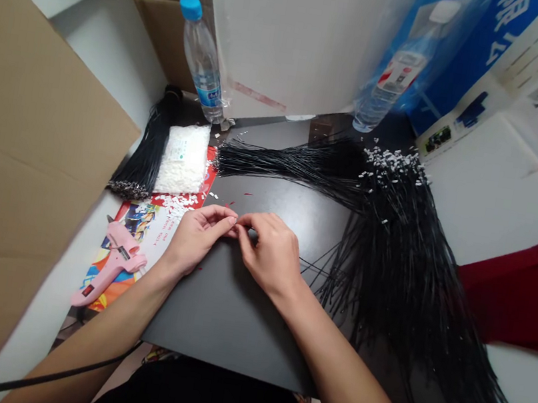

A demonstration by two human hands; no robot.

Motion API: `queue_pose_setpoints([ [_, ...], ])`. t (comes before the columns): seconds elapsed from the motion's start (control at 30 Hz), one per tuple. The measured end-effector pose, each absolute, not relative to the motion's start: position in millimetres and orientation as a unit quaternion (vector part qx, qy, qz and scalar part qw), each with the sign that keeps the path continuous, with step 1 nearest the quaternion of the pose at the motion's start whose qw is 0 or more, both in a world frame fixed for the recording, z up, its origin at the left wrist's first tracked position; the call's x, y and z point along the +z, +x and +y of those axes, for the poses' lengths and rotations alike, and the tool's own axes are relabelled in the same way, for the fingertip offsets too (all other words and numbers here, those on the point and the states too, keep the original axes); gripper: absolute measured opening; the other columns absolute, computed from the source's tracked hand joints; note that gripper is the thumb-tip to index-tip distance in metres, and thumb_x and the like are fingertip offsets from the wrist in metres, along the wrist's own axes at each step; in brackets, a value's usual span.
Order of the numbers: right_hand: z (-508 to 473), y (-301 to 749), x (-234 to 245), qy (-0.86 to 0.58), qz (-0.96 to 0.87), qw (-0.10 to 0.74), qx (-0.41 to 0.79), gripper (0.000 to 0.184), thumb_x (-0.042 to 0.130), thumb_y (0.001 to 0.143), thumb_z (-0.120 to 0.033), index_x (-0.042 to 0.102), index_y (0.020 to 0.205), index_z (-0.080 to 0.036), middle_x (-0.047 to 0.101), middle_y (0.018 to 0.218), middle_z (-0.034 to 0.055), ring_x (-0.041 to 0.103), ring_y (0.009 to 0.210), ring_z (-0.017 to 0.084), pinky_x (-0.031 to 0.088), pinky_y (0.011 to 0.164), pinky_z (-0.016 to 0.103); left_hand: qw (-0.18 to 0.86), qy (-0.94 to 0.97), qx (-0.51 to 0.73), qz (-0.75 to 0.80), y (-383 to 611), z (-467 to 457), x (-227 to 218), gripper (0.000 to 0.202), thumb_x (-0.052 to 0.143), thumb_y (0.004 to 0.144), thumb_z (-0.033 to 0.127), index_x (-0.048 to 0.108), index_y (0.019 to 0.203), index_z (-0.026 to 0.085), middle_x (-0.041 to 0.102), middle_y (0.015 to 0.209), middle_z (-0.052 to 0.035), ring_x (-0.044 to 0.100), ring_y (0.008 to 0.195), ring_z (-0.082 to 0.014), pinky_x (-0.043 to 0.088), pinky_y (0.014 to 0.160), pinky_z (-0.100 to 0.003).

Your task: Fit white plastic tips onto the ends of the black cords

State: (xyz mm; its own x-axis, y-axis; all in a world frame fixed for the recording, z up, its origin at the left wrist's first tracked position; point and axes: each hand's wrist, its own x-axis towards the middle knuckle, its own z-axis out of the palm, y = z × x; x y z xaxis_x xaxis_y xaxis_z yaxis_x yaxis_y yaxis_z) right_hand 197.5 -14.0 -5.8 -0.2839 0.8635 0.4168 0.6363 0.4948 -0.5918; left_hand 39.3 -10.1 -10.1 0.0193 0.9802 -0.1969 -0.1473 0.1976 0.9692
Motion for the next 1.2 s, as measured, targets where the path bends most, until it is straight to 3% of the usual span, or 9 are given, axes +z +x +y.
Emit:
queue_pose_setpoints([
  [0.1, -14.2, 197.8, -3.8, -0.499, -0.766, 0.351, 0.202, 0.006, 0.062, 0.089, -0.022, 0.067, 0.091, -0.020, 0.074, 0.086, 0.0019, 0.063, 0.069, 0.013, 0.046, 0.065, 0.026, 0.582, 0.413, 0.486, 0.505, 39.7, -10.1, -9.6, 0.019, 0.077, 0.073, 0.030, 0.071, 0.083, 0.015, 0.073, 0.077, -0.0020, 0.069, 0.068, -0.0126, 0.056, 0.072, -0.026],
  [0.23, -14.3, 200.5, 0.0, -0.526, -0.746, 0.326, 0.245, 0.021, 0.064, 0.087, -0.034, 0.067, 0.101, -0.018, 0.073, 0.082, 0.0009, 0.057, 0.056, 0.010, 0.044, 0.059, 0.025, 0.579, 0.416, 0.484, 0.506, 40.3, -10.8, -8.2, 0.019, 0.077, 0.073, 0.030, 0.070, 0.082, 0.015, 0.071, 0.076, -0.0008, 0.069, 0.068, -0.0128, 0.055, 0.070, -0.025],
  [0.4, -12.2, 202.0, 3.7, -0.541, -0.721, 0.320, 0.290, 0.018, 0.058, 0.088, -0.028, 0.069, 0.080, -0.018, 0.071, 0.069, 0.0003, 0.057, 0.055, 0.010, 0.041, 0.055, 0.023, 0.583, 0.428, 0.470, 0.506, 41.4, -10.5, -7.7, 0.022, 0.077, 0.073, 0.033, 0.070, 0.083, 0.015, 0.072, 0.076, -0.0016, 0.070, 0.066, -0.0140, 0.057, 0.071, -0.028],
  [0.57, -11.8, 200.4, 3.2, -0.530, -0.691, 0.356, 0.338, 0.018, 0.058, 0.087, -0.027, 0.070, 0.078, -0.017, 0.071, 0.068, 0.0009, 0.057, 0.055, 0.010, 0.042, 0.054, 0.021, 0.580, 0.439, 0.464, 0.506, 41.1, -10.6, -8.7, 0.024, 0.078, 0.073, 0.035, 0.070, 0.083, 0.015, 0.073, 0.077, -0.0024, 0.069, 0.066, -0.0138, 0.057, 0.072, -0.029],
  [1.2, -12.3, 192.0, -5.3, -0.483, -0.766, 0.381, 0.190, 0.018, 0.055, 0.093, -0.025, 0.065, 0.080, -0.019, 0.070, 0.072, 0.0024, 0.060, 0.064, 0.013, 0.046, 0.066, 0.025, 0.601, 0.393, 0.494, 0.491, 41.7, -13.3, -12.7, 0.026, 0.080, 0.072, 0.035, 0.071, 0.085, 0.015, 0.075, 0.082, -0.0037, 0.069, 0.076, -0.0146, 0.058, 0.082, -0.031],
])
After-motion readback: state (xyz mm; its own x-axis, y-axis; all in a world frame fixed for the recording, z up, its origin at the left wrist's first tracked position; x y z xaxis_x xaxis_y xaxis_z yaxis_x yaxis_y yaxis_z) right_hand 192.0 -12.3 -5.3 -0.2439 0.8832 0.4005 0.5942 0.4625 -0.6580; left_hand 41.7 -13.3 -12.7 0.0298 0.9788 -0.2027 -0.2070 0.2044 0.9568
